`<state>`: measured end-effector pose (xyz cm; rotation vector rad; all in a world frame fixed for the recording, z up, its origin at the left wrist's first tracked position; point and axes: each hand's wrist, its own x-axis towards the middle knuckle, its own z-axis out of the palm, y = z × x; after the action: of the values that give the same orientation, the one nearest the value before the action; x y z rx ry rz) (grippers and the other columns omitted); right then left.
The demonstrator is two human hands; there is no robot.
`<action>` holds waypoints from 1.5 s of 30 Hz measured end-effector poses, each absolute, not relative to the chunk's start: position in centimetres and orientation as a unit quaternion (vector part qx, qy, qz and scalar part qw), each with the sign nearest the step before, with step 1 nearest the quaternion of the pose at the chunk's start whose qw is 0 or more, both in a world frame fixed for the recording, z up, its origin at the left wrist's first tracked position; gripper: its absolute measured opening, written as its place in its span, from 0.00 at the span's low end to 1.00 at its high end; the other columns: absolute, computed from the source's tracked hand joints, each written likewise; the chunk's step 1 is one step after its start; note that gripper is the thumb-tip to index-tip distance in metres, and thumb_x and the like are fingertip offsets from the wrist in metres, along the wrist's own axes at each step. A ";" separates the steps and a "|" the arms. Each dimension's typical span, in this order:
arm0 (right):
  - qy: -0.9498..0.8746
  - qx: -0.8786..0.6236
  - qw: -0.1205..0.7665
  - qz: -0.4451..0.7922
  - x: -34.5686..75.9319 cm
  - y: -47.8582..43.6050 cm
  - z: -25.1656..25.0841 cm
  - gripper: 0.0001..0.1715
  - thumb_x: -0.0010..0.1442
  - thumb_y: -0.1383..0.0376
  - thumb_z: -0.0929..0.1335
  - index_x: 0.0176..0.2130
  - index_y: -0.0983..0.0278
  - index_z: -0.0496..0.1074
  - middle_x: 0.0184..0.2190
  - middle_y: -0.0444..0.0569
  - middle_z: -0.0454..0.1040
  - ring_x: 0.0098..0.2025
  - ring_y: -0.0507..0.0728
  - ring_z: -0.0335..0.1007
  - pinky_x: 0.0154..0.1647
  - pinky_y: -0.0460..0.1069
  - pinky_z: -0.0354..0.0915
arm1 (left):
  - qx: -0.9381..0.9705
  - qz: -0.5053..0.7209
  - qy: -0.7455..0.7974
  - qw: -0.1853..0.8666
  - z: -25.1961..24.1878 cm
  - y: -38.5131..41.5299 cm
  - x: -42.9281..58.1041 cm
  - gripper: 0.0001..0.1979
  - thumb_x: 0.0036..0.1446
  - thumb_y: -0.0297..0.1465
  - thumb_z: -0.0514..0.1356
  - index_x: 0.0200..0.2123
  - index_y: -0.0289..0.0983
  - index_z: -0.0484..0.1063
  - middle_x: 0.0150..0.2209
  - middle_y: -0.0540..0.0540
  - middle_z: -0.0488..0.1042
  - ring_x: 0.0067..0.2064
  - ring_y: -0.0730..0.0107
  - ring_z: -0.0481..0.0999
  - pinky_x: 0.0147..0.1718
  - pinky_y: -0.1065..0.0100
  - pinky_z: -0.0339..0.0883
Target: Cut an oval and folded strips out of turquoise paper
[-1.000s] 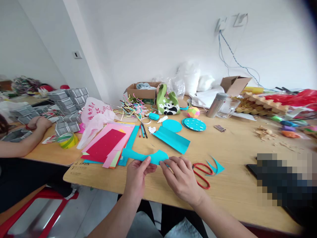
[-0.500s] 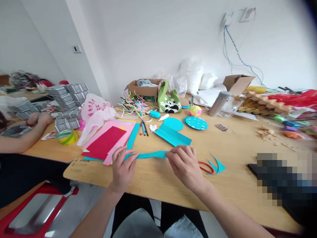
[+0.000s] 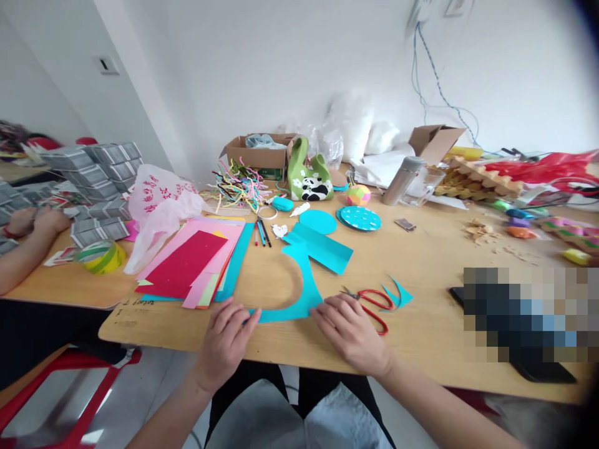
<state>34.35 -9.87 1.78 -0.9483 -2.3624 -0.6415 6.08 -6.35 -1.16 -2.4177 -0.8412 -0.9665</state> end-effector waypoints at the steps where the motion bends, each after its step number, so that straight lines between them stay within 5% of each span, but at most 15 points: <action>1: -0.881 -0.351 0.240 -0.208 34.2 -10.5 0.8 0.16 0.66 0.74 0.58 0.43 0.69 0.73 0.34 0.54 0.75 0.42 0.59 0.65 0.45 0.56 0.62 | -0.886 -0.316 -0.288 0.178 -2.0 -7.0 5.8 0.18 0.60 0.18 0.55 0.50 0.38 0.73 0.35 0.46 0.75 0.44 0.64 0.73 0.53 0.55 0.68; 8: -0.907 -0.378 0.174 -0.068 34.6 -11.9 -1.0 0.18 0.69 0.70 0.56 0.43 0.67 0.73 0.31 0.52 0.71 0.37 0.58 0.63 0.39 0.54 0.62 | -0.926 -0.264 -0.253 0.097 -3.2 -8.3 4.9 0.17 0.60 0.18 0.52 0.50 0.33 0.72 0.35 0.45 0.75 0.43 0.64 0.73 0.54 0.55 0.70; 20: -0.853 -0.468 0.227 0.051 34.7 -11.3 -1.8 0.11 0.67 0.68 0.61 0.38 0.63 0.73 0.32 0.49 0.69 0.36 0.56 0.63 0.35 0.50 0.64 | -0.880 -0.339 -0.330 -0.037 -3.5 -8.7 5.1 0.08 0.60 0.23 0.57 0.39 0.38 0.74 0.34 0.46 0.74 0.43 0.66 0.73 0.49 0.60 0.72; 30: -0.799 -0.542 0.249 0.081 33.9 -11.3 -1.8 0.10 0.66 0.67 0.63 0.35 0.62 0.73 0.32 0.48 0.69 0.37 0.57 0.64 0.36 0.52 0.64 | -0.824 -0.305 -0.455 -0.146 -3.1 -8.0 5.0 0.08 0.60 0.31 0.58 0.28 0.39 0.75 0.34 0.45 0.69 0.41 0.62 0.68 0.40 0.60 0.69; 45: -0.735 -0.627 0.220 0.135 33.6 -10.8 -2.5 0.11 0.63 0.62 0.66 0.30 0.64 0.69 0.35 0.53 0.67 0.39 0.60 0.61 0.42 0.55 0.64 | -0.785 -0.282 -0.516 -0.194 -3.9 -7.4 4.9 0.11 0.58 0.35 0.60 0.24 0.39 0.72 0.36 0.45 0.68 0.45 0.59 0.66 0.46 0.56 0.65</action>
<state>33.63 -10.83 -2.53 -1.7342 -2.0316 0.3727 4.87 -7.35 -3.87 -2.8261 -1.8578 -1.0165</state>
